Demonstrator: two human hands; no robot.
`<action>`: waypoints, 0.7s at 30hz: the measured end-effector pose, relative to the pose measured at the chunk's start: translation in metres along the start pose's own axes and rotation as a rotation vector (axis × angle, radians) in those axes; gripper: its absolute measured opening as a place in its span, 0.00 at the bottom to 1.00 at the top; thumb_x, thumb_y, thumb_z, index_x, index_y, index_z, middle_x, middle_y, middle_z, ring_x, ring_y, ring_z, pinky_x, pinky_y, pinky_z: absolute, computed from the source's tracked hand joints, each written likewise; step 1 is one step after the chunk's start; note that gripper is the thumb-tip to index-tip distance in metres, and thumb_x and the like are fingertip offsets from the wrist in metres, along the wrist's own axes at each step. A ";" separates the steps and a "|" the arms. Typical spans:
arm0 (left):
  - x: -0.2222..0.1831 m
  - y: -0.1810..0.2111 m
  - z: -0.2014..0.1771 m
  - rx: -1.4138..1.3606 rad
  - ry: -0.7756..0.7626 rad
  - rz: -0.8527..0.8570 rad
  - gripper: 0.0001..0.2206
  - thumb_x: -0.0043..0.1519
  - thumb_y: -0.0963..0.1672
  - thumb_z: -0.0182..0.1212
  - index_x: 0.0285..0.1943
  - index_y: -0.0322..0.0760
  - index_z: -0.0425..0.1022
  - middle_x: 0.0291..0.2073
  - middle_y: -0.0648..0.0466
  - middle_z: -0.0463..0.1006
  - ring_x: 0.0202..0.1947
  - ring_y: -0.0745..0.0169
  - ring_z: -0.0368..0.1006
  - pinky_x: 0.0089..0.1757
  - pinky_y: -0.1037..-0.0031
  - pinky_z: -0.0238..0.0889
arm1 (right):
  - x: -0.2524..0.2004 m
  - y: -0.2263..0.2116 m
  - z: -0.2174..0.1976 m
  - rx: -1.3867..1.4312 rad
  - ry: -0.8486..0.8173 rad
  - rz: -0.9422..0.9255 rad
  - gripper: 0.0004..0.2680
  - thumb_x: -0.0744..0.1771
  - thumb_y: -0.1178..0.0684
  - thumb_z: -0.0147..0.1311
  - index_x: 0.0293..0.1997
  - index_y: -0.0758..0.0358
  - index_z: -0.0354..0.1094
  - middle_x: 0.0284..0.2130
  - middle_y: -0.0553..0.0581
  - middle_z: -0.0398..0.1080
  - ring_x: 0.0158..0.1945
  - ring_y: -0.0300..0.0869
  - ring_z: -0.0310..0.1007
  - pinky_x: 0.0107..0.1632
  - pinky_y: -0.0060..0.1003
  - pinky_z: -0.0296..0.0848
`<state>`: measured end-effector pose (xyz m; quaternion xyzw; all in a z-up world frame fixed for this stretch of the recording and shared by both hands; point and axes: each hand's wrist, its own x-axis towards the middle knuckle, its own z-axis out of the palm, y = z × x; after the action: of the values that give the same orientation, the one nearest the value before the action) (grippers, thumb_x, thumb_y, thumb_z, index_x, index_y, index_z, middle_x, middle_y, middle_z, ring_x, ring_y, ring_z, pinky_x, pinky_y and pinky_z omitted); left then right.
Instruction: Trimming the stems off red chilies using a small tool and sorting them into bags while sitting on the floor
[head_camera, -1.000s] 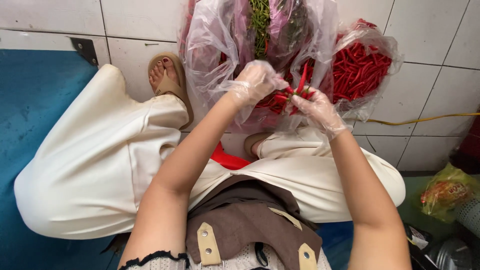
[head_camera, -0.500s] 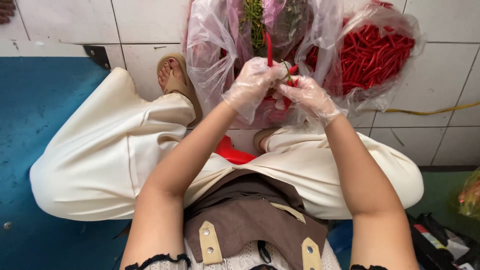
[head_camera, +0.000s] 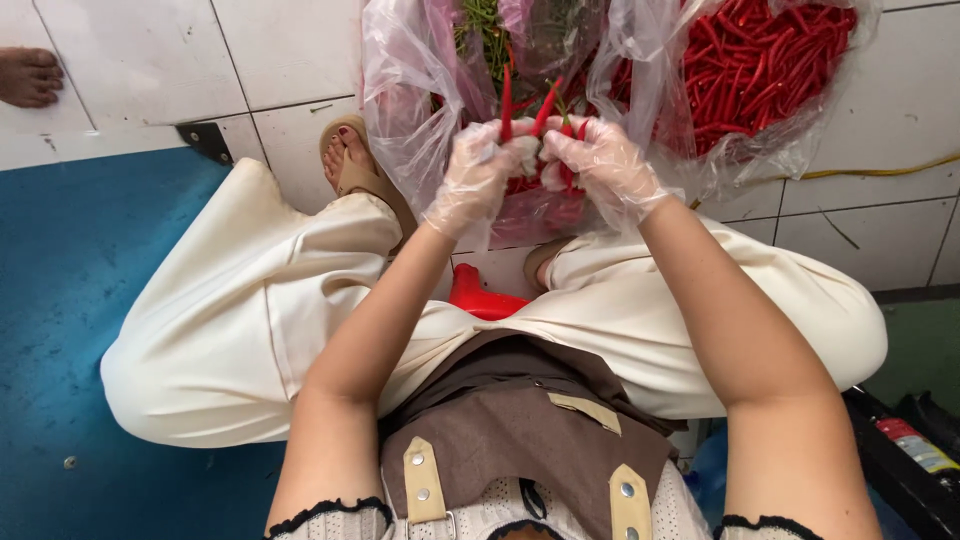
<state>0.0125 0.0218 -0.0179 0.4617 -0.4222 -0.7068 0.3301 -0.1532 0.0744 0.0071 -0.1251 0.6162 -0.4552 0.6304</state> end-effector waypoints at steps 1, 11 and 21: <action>-0.001 0.005 0.005 0.021 -0.023 -0.048 0.08 0.57 0.38 0.67 0.45 0.30 0.82 0.27 0.50 0.80 0.26 0.64 0.75 0.33 0.77 0.73 | 0.006 0.007 -0.002 0.086 0.003 0.056 0.07 0.67 0.58 0.62 0.49 0.64 0.74 0.27 0.55 0.74 0.24 0.34 0.75 0.26 0.31 0.79; 0.006 -0.004 0.013 0.782 -0.112 -0.091 0.07 0.60 0.40 0.67 0.40 0.26 0.82 0.22 0.34 0.75 0.26 0.37 0.80 0.28 0.56 0.75 | 0.009 0.015 0.000 -0.072 0.048 -0.182 0.05 0.69 0.55 0.61 0.39 0.66 0.72 0.15 0.58 0.66 0.12 0.37 0.67 0.15 0.28 0.64; -0.003 -0.018 0.002 0.737 -0.108 0.115 0.05 0.60 0.46 0.60 0.34 0.45 0.81 0.23 0.50 0.76 0.26 0.49 0.78 0.29 0.66 0.70 | 0.008 0.005 -0.002 0.049 0.101 -0.245 0.09 0.70 0.52 0.60 0.33 0.64 0.71 0.19 0.62 0.70 0.11 0.39 0.66 0.12 0.32 0.65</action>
<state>0.0099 0.0329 -0.0327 0.4871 -0.6903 -0.5110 0.1583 -0.1544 0.0719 -0.0019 -0.1607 0.6161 -0.5495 0.5410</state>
